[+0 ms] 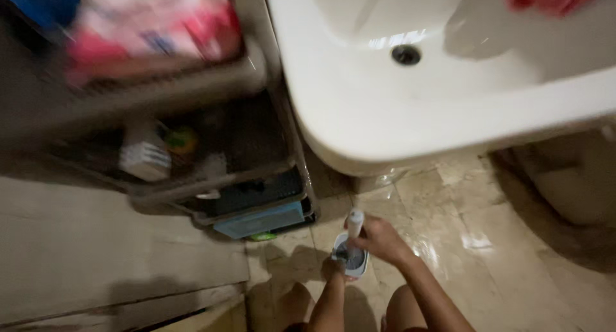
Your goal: The person refills a green spray bottle with liquid from a larger bottle at a bathroom sink. They then rinse the bottle under running water, wipe it with a towel, and place it on a shelf. Finally, they pick up a toilet brush and place it in its holder.
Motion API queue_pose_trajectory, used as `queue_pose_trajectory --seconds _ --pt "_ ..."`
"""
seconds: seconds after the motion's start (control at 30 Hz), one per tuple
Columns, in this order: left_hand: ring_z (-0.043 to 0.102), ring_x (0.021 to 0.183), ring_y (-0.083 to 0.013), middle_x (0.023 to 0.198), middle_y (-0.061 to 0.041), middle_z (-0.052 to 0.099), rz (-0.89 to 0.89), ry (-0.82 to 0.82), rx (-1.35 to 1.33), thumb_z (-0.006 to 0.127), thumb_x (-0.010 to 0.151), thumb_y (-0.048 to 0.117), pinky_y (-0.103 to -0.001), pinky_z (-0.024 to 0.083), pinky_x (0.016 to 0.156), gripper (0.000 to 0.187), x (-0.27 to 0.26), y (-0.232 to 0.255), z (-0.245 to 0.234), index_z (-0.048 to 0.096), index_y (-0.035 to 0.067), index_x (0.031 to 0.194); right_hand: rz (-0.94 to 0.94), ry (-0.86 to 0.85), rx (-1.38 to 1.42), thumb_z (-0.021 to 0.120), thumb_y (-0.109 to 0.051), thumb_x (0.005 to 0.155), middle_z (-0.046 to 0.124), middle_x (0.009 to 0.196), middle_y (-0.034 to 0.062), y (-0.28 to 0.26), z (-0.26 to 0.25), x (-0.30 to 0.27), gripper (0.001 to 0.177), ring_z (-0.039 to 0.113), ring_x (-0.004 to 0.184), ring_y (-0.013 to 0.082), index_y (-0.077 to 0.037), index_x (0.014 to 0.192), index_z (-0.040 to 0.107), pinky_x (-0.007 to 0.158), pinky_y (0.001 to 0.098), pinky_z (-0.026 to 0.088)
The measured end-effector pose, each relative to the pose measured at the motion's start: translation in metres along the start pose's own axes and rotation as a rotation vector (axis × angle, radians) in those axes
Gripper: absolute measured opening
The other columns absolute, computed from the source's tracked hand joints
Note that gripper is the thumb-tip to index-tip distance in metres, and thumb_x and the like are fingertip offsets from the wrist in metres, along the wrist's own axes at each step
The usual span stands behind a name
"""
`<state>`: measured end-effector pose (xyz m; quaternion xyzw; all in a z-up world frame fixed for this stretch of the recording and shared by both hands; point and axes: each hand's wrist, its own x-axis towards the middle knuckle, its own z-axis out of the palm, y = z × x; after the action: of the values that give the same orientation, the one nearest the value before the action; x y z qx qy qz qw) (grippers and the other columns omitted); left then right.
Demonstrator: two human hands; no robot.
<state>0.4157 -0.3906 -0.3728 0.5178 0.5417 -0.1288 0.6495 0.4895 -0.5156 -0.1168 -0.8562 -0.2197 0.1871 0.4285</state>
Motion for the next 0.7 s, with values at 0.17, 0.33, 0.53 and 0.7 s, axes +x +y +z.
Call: queue_pose_trajectory --seconds 0.17,0.33,0.53,0.7 --pt "0.072 0.098 -0.0489 0.122 -0.025 0.062 0.020 -0.039 -0.138 0.066 0.092 0.025 -0.060 0.059 0.069 0.041 0.129 -0.019 0.056 0.057 0.000 0.124 0.030 0.064 0.028 0.078 -0.012 0.080 0.077 0.091 0.0109 0.110 0.037 0.056 0.035 0.076 0.082 0.0225 -0.008 0.113 0.068 0.074 0.0365 0.060" --pt "0.068 0.104 -0.0504 0.132 -0.025 0.055 0.025 -0.046 -0.293 0.062 0.096 0.029 -0.062 0.059 0.076 0.048 0.205 -0.037 0.078 0.049 0.002 0.134 -0.212 0.184 0.024 0.082 -0.013 0.079 0.076 0.101 0.0131 0.197 0.092 0.104 0.037 0.073 0.088 0.0217 -0.006 0.114 0.071 0.077 0.0362 0.058" --pt "0.065 0.113 -0.0523 0.144 -0.025 0.048 -0.166 -0.295 -0.538 0.057 0.101 0.033 -0.064 0.059 0.084 0.057 0.231 -0.066 0.093 0.038 0.004 0.146 -0.088 0.121 0.153 0.081 -0.016 0.078 0.075 0.096 0.0107 0.228 0.108 0.131 0.038 0.072 0.082 0.0192 -0.007 0.114 0.071 0.074 0.0353 0.059" --pt "0.065 0.117 -0.0494 0.146 -0.025 0.047 0.009 -0.473 -0.724 0.057 0.101 0.028 -0.063 0.061 0.091 0.062 0.285 -0.081 0.143 0.033 0.000 0.150 -0.020 0.119 0.128 0.078 -0.011 0.081 0.074 0.091 0.0116 0.240 0.102 0.162 0.032 0.071 0.082 0.0198 -0.002 0.110 0.067 0.073 0.0364 0.057"
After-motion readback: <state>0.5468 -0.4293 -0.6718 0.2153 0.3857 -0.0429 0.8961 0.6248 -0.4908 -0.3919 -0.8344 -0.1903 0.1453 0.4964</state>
